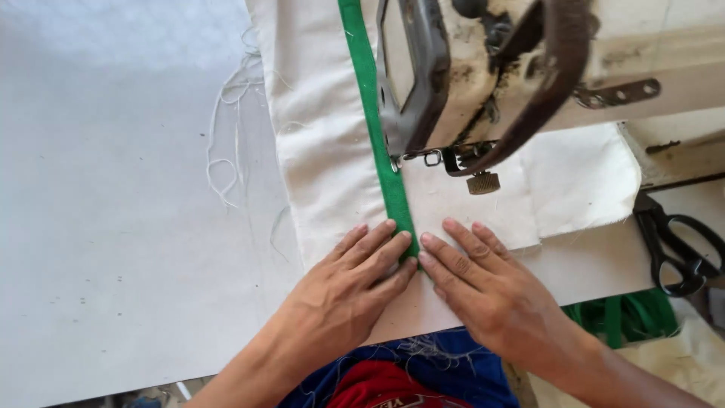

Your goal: Sewing green straps onto white fabric bags using an industrial sewing machine

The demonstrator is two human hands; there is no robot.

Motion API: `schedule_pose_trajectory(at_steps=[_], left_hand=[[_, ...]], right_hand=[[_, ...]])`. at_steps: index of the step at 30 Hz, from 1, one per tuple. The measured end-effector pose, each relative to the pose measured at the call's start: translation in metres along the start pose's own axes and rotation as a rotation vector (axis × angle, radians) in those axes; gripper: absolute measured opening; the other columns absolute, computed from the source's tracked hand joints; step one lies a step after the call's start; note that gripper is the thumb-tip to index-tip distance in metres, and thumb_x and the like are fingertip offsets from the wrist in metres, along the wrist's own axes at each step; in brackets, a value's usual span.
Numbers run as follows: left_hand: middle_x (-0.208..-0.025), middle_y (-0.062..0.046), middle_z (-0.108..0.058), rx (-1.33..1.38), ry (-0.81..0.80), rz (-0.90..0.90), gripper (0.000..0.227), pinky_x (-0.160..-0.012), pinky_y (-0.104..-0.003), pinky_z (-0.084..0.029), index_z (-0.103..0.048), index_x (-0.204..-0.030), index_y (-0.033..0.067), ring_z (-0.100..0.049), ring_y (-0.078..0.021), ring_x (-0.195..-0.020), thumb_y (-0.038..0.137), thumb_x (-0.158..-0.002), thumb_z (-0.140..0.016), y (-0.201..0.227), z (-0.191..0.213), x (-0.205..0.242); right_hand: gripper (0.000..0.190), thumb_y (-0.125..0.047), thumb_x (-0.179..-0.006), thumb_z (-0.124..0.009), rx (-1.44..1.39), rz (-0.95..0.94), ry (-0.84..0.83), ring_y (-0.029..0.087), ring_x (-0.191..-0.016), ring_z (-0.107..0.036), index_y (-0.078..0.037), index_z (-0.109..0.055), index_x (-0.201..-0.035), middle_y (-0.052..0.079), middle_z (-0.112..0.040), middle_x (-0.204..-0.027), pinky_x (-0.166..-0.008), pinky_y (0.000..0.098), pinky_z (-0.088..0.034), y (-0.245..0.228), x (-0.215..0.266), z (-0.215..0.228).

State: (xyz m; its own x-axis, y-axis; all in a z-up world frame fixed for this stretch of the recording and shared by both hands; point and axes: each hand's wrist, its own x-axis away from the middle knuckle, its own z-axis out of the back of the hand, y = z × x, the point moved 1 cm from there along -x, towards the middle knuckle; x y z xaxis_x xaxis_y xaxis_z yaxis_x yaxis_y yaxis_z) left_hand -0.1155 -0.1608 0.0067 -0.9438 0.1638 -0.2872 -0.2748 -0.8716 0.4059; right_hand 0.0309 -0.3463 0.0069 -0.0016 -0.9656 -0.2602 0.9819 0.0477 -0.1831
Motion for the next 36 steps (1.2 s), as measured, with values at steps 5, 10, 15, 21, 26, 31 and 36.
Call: schedule_pose_trajectory(at_steps=[5,10,15,21,26,31,36], left_hand=[[-0.149,-0.022,-0.055,0.001,-0.019,0.006,0.04,-0.125,-0.056,-0.023,-0.061,-0.139,0.0033,-0.043,-0.0421,-0.146,0.018,-0.104,-0.05,-0.018,0.0,-0.006],[-0.143,-0.022,-0.059,0.001,0.029,0.003,0.034,-0.122,-0.056,-0.029,-0.065,-0.133,0.0065,-0.049,-0.0413,-0.141,0.019,-0.103,-0.056,-0.046,0.013,-0.025],[-0.15,-0.024,-0.052,0.012,-0.043,-0.025,0.041,-0.124,-0.057,-0.025,-0.061,-0.14,0.0061,-0.043,-0.0428,-0.145,0.025,-0.104,-0.053,-0.067,0.017,-0.03],[-0.15,-0.025,-0.053,0.075,0.003,-0.047,0.04,-0.124,-0.055,-0.03,-0.063,-0.137,0.0032,-0.043,-0.0437,-0.146,0.024,-0.103,-0.06,-0.075,0.02,-0.03],[-0.151,-0.023,-0.053,0.023,0.012,-0.027,0.042,-0.125,-0.054,-0.031,-0.063,-0.138,0.0026,-0.042,-0.0419,-0.147,0.027,-0.104,-0.062,-0.077,0.016,-0.025],[-0.146,-0.023,-0.055,0.021,0.102,-0.115,0.031,-0.118,-0.058,-0.039,-0.064,-0.132,0.0044,-0.051,-0.0461,-0.14,0.016,-0.103,-0.061,-0.095,0.019,-0.039],[-0.147,-0.025,-0.056,-0.042,0.052,-0.071,0.039,-0.118,-0.06,-0.035,-0.064,-0.136,0.0038,-0.046,-0.046,-0.142,0.026,-0.105,-0.055,-0.105,0.023,-0.047]], right_hand=[[0.041,-0.021,-0.101,-0.063,0.026,-0.035,-0.012,0.038,-0.145,-0.047,-0.005,-0.062,-0.139,0.014,-0.057,-0.15,-0.12,0.054,-0.036,0.012,-0.008,-0.004],[0.041,-0.013,-0.099,-0.068,-0.089,0.012,0.026,0.044,-0.141,-0.051,0.006,-0.062,-0.135,0.024,-0.055,-0.148,-0.119,0.051,-0.045,0.036,-0.04,-0.002],[0.046,-0.023,-0.101,-0.066,0.071,-0.051,-0.045,0.024,-0.121,-0.071,-0.009,-0.06,-0.144,0.012,-0.06,-0.15,-0.057,0.0372,-0.06,0.049,-0.043,-0.009],[0.049,-0.028,-0.102,-0.064,0.076,-0.032,-0.034,0.021,-0.132,-0.064,-0.01,-0.059,-0.147,0.011,-0.051,-0.158,-0.051,0.0418,-0.058,0.057,-0.046,-0.004],[0.05,-0.027,-0.1,-0.063,0.043,-0.031,-0.065,0.031,-0.145,-0.052,-0.012,-0.058,-0.148,0.014,-0.046,-0.161,-0.058,0.0437,-0.063,0.058,-0.046,-0.006],[0.05,-0.02,-0.1,-0.067,0.049,0.071,0.026,0.03,-0.115,-0.071,-0.004,-0.057,-0.146,0.016,-0.071,-0.132,-0.095,0.0455,-0.057,0.078,-0.056,-0.006],[0.043,-0.032,-0.104,-0.059,0.12,-0.055,0.021,0.026,-0.118,-0.07,-0.008,-0.056,-0.14,0.016,-0.068,-0.138,-0.102,0.0555,-0.051,0.06,-0.033,0.005]])
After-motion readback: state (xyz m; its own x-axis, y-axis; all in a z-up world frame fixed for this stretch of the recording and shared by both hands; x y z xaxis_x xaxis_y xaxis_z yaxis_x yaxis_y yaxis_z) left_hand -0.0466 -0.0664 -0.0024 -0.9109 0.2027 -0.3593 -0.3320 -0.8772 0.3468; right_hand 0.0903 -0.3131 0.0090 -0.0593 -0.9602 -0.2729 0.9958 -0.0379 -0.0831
